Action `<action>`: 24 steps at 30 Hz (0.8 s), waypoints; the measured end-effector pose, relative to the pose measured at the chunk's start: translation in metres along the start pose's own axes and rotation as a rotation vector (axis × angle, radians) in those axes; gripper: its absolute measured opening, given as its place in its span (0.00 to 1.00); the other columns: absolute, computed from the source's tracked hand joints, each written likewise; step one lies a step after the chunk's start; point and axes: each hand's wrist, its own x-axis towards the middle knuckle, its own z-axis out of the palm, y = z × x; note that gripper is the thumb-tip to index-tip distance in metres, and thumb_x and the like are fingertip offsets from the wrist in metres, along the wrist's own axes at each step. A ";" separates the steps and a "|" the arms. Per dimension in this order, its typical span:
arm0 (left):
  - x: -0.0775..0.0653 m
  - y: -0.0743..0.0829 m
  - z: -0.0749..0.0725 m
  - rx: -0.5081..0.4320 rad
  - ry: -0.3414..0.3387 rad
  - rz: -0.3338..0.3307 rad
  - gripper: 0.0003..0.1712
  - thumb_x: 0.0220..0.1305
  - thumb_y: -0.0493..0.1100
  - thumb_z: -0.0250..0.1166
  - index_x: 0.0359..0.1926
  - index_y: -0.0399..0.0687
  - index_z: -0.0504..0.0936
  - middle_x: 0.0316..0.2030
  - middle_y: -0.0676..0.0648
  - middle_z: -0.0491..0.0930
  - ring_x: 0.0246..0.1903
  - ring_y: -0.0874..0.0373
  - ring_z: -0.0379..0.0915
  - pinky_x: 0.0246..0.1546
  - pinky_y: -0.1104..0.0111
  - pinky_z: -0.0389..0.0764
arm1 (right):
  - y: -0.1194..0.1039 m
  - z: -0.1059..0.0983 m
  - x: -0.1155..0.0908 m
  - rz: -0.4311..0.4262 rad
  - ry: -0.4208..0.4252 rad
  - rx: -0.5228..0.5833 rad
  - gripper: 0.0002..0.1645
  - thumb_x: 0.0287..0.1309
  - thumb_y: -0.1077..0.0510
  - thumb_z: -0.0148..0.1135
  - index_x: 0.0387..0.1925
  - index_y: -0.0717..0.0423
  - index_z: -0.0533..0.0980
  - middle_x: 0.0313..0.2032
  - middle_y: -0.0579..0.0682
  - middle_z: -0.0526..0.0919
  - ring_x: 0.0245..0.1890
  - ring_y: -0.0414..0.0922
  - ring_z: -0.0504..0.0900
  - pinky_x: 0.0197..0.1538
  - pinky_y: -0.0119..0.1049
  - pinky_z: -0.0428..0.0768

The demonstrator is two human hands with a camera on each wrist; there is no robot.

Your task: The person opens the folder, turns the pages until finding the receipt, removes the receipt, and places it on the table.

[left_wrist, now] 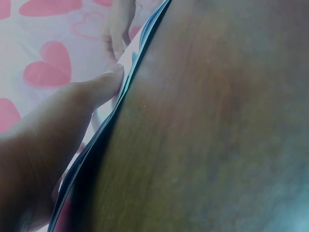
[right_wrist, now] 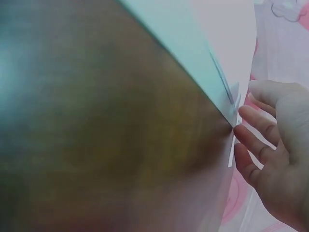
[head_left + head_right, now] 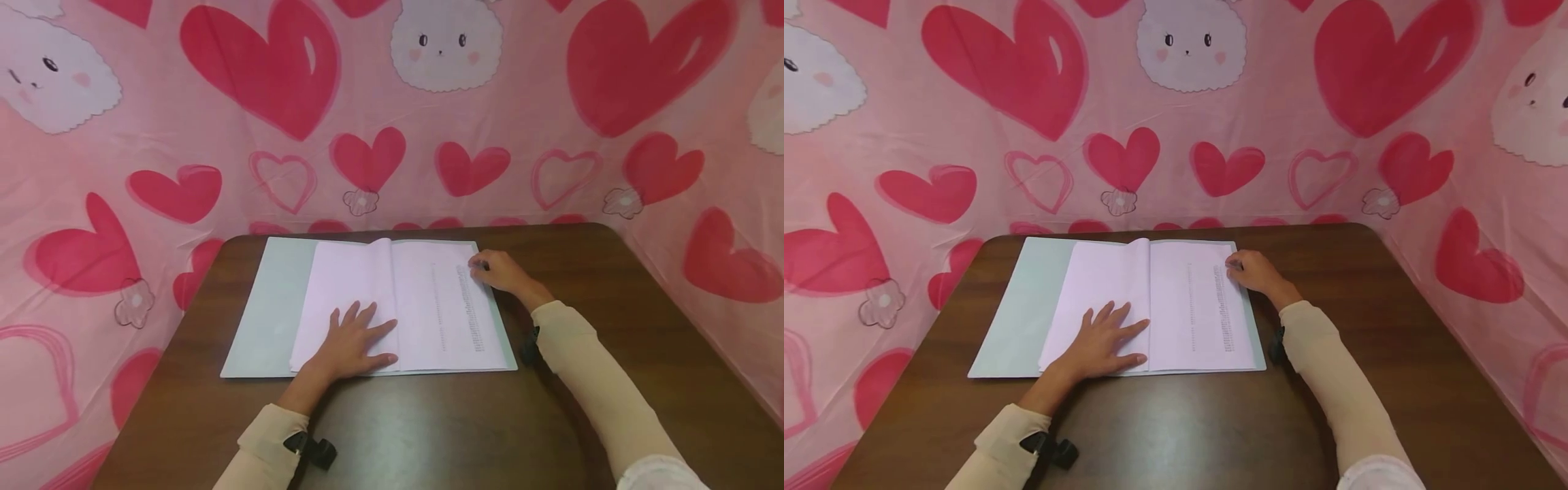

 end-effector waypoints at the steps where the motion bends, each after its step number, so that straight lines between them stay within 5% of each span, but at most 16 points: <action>1: 0.000 0.000 -0.001 -0.005 0.004 0.000 0.42 0.61 0.77 0.54 0.75 0.74 0.65 0.79 0.43 0.58 0.80 0.35 0.47 0.73 0.28 0.45 | 0.000 -0.001 0.004 0.010 -0.003 0.009 0.21 0.67 0.60 0.62 0.58 0.67 0.78 0.53 0.66 0.83 0.50 0.59 0.80 0.62 0.58 0.80; 19: -0.007 0.006 0.001 -0.036 -0.019 -0.024 0.43 0.61 0.78 0.54 0.74 0.74 0.66 0.80 0.44 0.57 0.80 0.35 0.46 0.73 0.28 0.44 | 0.002 -0.005 0.036 0.056 -0.076 -0.063 0.25 0.65 0.58 0.65 0.58 0.69 0.77 0.52 0.68 0.81 0.47 0.57 0.77 0.59 0.56 0.80; 24: -0.004 0.005 -0.003 -0.033 -0.020 -0.020 0.43 0.61 0.78 0.53 0.75 0.74 0.65 0.80 0.43 0.57 0.80 0.35 0.45 0.73 0.27 0.43 | 0.000 -0.008 0.047 0.071 -0.091 -0.094 0.27 0.65 0.57 0.66 0.59 0.71 0.76 0.56 0.69 0.77 0.53 0.61 0.75 0.66 0.58 0.75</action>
